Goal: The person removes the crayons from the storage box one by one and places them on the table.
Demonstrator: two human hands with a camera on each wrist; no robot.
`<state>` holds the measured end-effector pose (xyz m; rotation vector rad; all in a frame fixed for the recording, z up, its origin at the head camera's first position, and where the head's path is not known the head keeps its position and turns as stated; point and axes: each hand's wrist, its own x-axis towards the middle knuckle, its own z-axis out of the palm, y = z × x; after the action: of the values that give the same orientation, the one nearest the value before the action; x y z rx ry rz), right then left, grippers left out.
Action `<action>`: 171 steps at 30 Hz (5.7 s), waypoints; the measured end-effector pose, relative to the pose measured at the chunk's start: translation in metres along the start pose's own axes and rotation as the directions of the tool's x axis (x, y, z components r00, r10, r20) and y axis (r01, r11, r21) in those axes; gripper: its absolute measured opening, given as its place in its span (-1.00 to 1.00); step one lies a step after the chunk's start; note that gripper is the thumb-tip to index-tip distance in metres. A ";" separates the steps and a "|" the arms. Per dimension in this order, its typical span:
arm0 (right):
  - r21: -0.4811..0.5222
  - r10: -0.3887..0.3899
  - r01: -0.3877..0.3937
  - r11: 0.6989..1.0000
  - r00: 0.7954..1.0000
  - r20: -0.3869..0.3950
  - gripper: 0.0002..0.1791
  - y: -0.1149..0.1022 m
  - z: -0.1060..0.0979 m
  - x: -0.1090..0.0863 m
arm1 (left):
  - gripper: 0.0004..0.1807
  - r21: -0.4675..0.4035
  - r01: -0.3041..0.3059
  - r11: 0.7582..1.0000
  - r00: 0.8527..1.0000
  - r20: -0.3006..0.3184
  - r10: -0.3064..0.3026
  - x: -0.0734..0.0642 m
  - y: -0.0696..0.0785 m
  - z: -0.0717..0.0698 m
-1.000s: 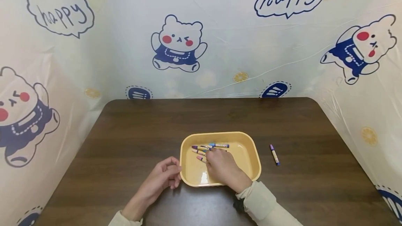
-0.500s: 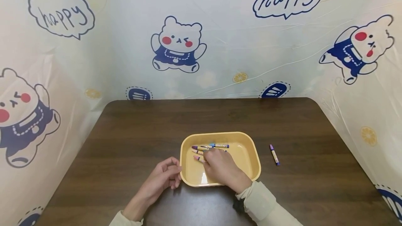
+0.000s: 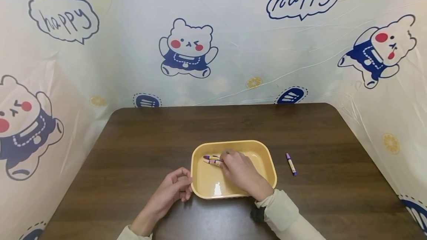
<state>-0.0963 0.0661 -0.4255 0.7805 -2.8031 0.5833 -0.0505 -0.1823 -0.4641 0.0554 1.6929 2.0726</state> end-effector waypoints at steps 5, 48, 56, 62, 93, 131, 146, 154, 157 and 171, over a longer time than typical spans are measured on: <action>-0.015 0.003 -0.003 1.000 1.000 -0.023 -0.95 0.001 -0.006 0.001 | -0.84 -0.001 -0.008 1.000 1.000 0.005 0.008 0.000 -0.001 0.000; 0.874 0.134 -0.388 0.292 0.921 0.365 -0.72 0.034 -0.048 0.013 | -0.91 0.019 -0.011 1.000 1.000 0.008 0.011 -0.001 0.001 0.002; 0.869 0.147 -0.394 0.300 0.919 0.366 -0.70 0.044 -0.058 -0.001 | -0.92 0.003 0.020 1.000 1.000 -0.015 -0.020 0.001 0.002 0.004; 0.859 0.224 -0.388 0.334 0.918 0.328 -0.65 0.058 -0.068 -0.017 | -0.88 0.008 0.015 1.000 1.000 0.002 -0.015 0.001 0.001 0.001; 0.518 0.699 -0.581 0.628 0.714 -0.046 -0.70 0.173 -0.062 -0.118 | -0.86 0.022 -0.004 1.000 1.000 0.016 0.004 0.005 -0.001 0.001; 0.209 0.598 -0.581 0.787 0.801 -0.025 -0.85 0.173 -0.056 -0.115 | -0.81 0.002 -0.003 1.000 1.000 0.019 0.003 0.001 0.003 0.001; 0.216 0.600 -0.582 0.784 0.800 -0.021 -0.91 0.170 -0.054 -0.114 | -0.81 -0.002 0.005 1.000 1.000 0.019 -0.005 0.000 0.002 0.000; 0.226 0.612 -0.592 0.774 0.790 -0.025 -0.82 0.169 -0.053 -0.113 | -0.78 -0.002 0.005 1.000 1.000 0.019 -0.005 0.000 0.002 0.001; 0.237 0.617 -0.597 0.767 0.787 -0.015 -0.79 0.167 -0.053 -0.112 | -0.77 0.000 0.004 1.000 1.000 0.017 -0.004 0.000 0.003 0.001; 0.240 0.646 -0.633 0.736 0.763 0.034 -0.77 0.159 -0.052 -0.108 | -0.80 0.005 0.000 1.000 1.000 0.025 0.000 0.000 0.003 0.000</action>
<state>-0.0855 0.2619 -0.4578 -0.2305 -2.9424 1.0368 -0.0520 -0.1823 -0.4609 0.0826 1.6837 2.0594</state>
